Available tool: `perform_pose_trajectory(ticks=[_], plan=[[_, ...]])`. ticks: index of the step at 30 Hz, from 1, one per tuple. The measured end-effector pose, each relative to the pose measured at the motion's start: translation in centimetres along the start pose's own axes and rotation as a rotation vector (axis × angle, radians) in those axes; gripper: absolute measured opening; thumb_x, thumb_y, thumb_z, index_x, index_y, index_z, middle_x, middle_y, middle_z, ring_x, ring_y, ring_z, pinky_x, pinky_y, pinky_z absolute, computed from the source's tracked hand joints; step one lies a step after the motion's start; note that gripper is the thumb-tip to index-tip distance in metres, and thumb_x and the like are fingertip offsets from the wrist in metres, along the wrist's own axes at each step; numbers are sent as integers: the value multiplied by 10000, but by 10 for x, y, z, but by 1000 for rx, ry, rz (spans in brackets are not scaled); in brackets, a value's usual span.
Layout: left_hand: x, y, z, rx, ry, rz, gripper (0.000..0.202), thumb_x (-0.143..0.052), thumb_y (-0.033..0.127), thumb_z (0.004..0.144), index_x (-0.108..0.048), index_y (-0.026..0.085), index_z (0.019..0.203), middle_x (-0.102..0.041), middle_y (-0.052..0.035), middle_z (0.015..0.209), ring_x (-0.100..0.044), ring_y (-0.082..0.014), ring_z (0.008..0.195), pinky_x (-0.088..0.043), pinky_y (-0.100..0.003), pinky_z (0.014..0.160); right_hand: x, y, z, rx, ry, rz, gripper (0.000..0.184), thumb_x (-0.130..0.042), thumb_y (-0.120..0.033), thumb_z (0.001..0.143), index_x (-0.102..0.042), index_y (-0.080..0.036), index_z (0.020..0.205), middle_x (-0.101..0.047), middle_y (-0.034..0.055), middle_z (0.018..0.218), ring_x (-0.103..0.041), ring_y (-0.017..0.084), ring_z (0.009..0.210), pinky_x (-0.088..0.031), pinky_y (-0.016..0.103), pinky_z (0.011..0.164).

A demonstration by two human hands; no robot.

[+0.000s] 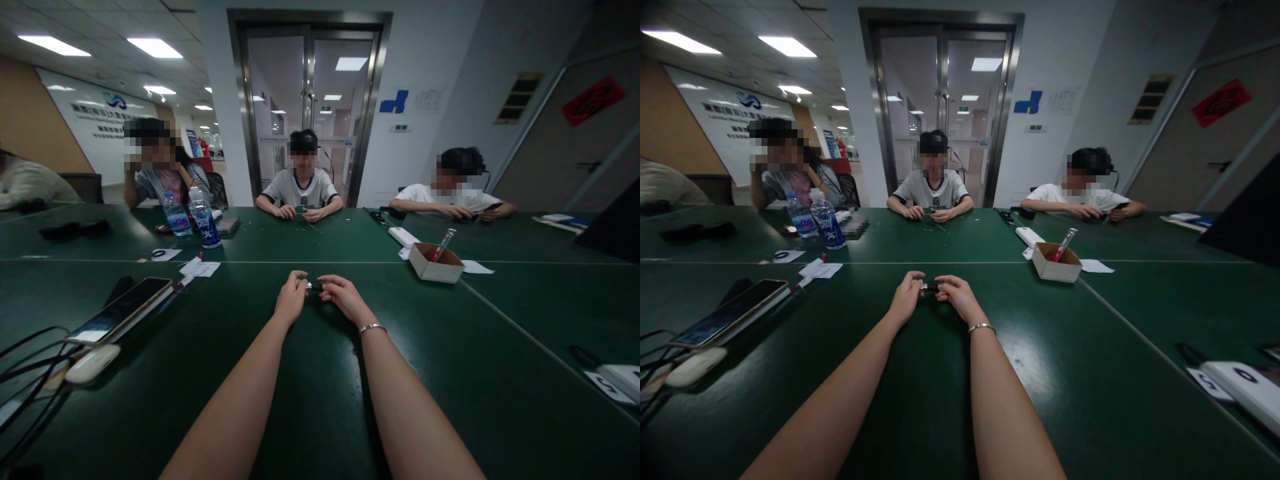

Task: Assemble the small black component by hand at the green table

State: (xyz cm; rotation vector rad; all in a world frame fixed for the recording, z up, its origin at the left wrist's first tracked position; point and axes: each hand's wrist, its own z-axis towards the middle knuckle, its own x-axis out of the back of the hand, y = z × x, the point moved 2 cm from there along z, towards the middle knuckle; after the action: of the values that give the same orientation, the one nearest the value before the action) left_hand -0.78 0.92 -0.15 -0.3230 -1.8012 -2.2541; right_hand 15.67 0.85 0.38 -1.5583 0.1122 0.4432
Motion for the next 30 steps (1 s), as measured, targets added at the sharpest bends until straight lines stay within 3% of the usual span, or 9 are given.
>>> perform_pose_trajectory(ticks=[3,7,12,16,20,25,30], plan=[[0,1,-1,-18,2,16,265,-418,311,889,-536,231,1113,-583,23,709,-547,-142,641,-367,-252,598,0,0,0,9,-5,-3,260,-762,-173,657,-704,-133,907,-679,51,736,-616,109,608,-511,212,592],[0,2,-1,-1,-22,48,306,-369,410,926,-569,228,1070,-565,20,655,-531,-147,600,-366,-257,578,0,0,0,9,-1,-3,265,-763,-178,644,-709,-138,900,-680,46,727,-620,114,608,-515,217,600],[0,4,-1,-14,4,24,245,-468,302,869,-572,230,1080,-603,9,746,-549,-137,650,-376,-243,594,0,1,0,14,6,-5,261,-749,-170,637,-712,-134,893,-686,56,756,-616,111,603,-508,215,588],[0,6,-3,11,-22,29,258,-419,365,901,-581,232,1052,-558,25,635,-525,-141,592,-346,-245,553,0,0,0,15,4,-6,269,-747,-177,637,-711,-133,900,-682,52,748,-616,113,606,-506,214,588],[2,7,-4,2,1,24,242,-448,304,870,-585,230,1054,-593,7,735,-537,-137,637,-363,-240,574,0,-1,-1,14,8,-11,275,-754,-183,634,-710,-131,901,-672,49,732,-615,118,614,-504,222,589],[2,9,-5,1,-13,26,267,-412,372,897,-587,224,1033,-539,24,623,-515,-142,589,-355,-245,567,-1,-1,-2,18,5,-13,276,-769,-198,628,-711,-140,892,-665,37,728,-609,119,603,-504,233,571],[3,10,-6,1,-15,43,262,-420,302,883,-588,226,1069,-579,11,715,-529,-137,626,-366,-241,582,-1,-1,-2,13,5,-20,272,-776,-200,637,-707,-144,894,-664,41,735,-613,121,618,-513,236,584]])
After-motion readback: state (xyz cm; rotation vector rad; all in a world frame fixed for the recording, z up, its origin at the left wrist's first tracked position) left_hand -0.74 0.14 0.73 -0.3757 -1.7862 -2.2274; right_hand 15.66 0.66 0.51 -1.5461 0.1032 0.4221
